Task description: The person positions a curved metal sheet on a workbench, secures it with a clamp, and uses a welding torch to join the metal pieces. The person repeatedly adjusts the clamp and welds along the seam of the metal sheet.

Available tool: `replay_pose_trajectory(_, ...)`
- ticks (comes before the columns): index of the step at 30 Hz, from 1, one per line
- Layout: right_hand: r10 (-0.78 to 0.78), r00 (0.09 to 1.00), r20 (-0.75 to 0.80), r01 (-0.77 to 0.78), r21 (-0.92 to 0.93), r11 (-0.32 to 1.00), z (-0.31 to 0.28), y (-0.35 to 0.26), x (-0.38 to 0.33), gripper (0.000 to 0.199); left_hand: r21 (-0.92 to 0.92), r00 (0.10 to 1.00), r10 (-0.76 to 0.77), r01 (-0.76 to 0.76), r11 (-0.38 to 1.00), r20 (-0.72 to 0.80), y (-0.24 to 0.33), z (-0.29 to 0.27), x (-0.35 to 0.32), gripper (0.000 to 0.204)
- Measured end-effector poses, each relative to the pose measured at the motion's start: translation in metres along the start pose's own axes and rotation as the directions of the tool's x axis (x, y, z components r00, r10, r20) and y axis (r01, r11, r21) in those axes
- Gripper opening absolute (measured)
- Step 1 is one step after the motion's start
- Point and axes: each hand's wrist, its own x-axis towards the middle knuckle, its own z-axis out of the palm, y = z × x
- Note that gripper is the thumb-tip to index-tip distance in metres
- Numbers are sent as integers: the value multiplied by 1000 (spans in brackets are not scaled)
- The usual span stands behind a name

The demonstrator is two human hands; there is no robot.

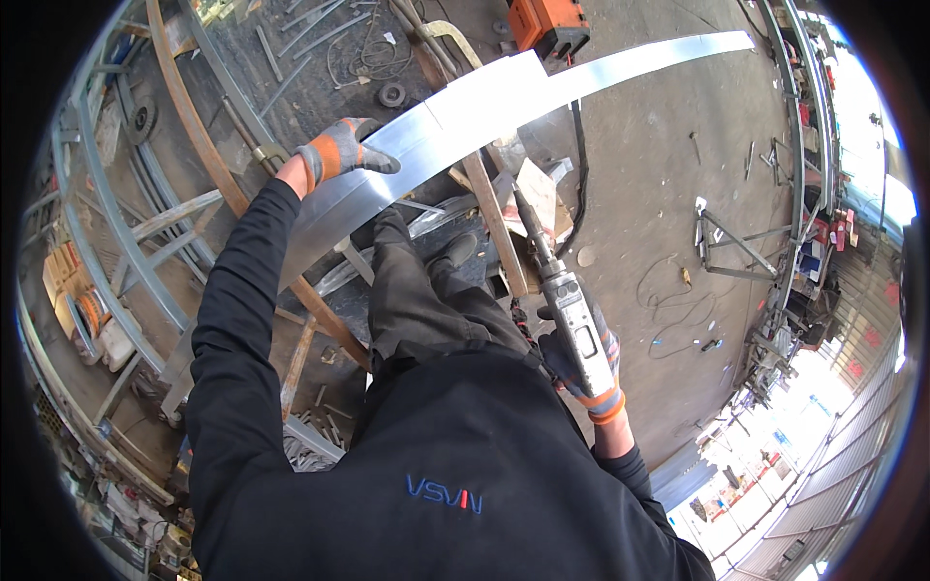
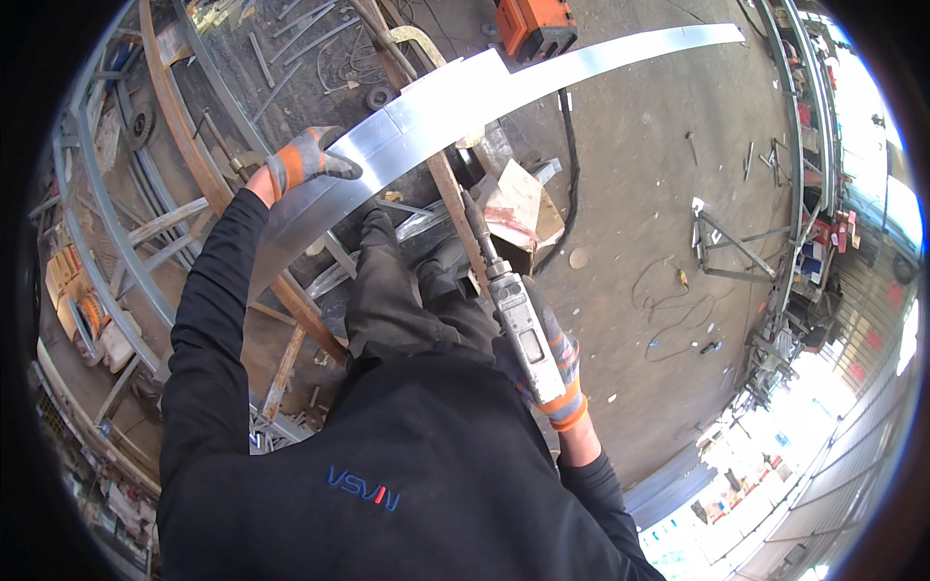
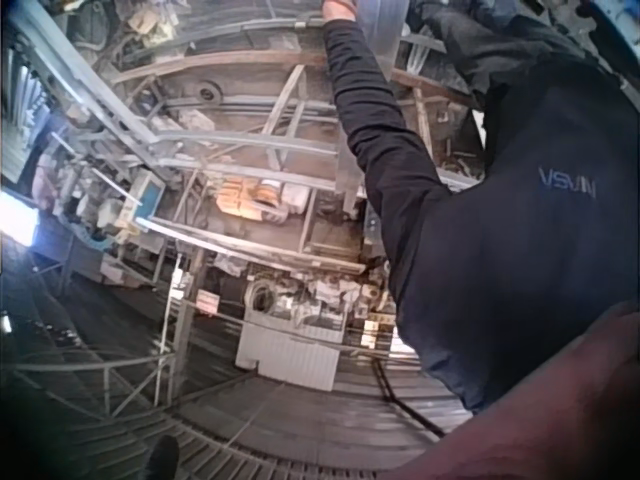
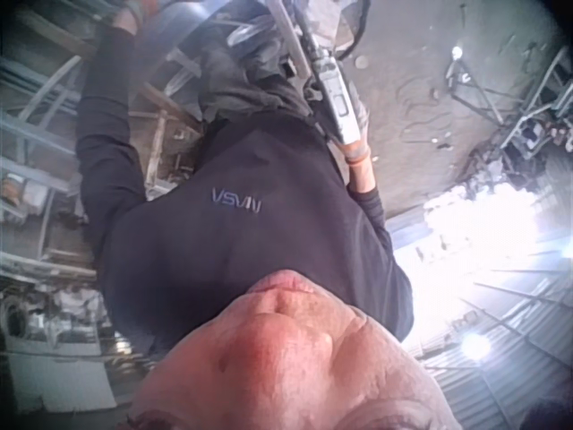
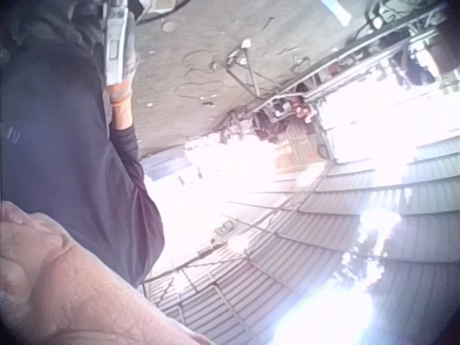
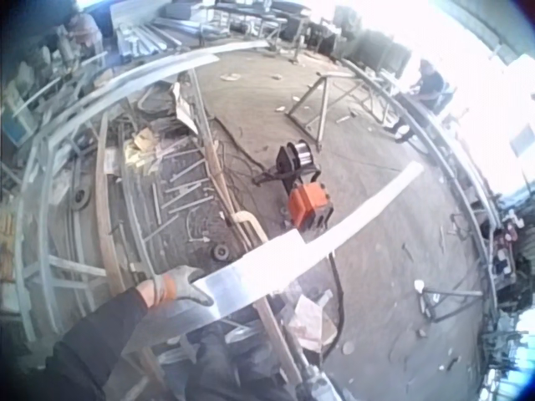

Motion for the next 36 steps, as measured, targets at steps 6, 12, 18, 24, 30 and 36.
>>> replay_pose_trajectory(6, -38, 999, -1, 38, -54, 998, 0, -8, 10, 70, 11, 999, -30, 30, 999, 11, -11, -6, 8, 82)
replay_pose_trajectory(12, -41, 999, -2, 41, -78, 996, 0, -15, 23, 62, -5, 992, -75, 76, 997, 99, -12, -14, 13, 129)
replay_pose_trajectory(18, 57, 998, 36, -56, -33, 998, 2, -15, 27, 64, -37, 991, -112, 115, 993, 73, -16, -12, 8, 130)
replay_pose_trajectory(24, -51, 999, -15, 48, -178, 983, 5, -11, 35, 57, -23, 990, -89, 92, 995, 112, -12, -15, 10, 129)
replay_pose_trajectory(30, 188, 981, -55, -183, 89, 979, 5, -30, 37, 46, 540, 930, 259, -83, 838, -259, 14, 4, -26, 93)
replay_pose_trajectory(36, 200, 975, -100, -177, 201, 964, 3, -57, 55, 40, 920, 856, 504, -99, 380, -116, 51, 33, -19, 87)
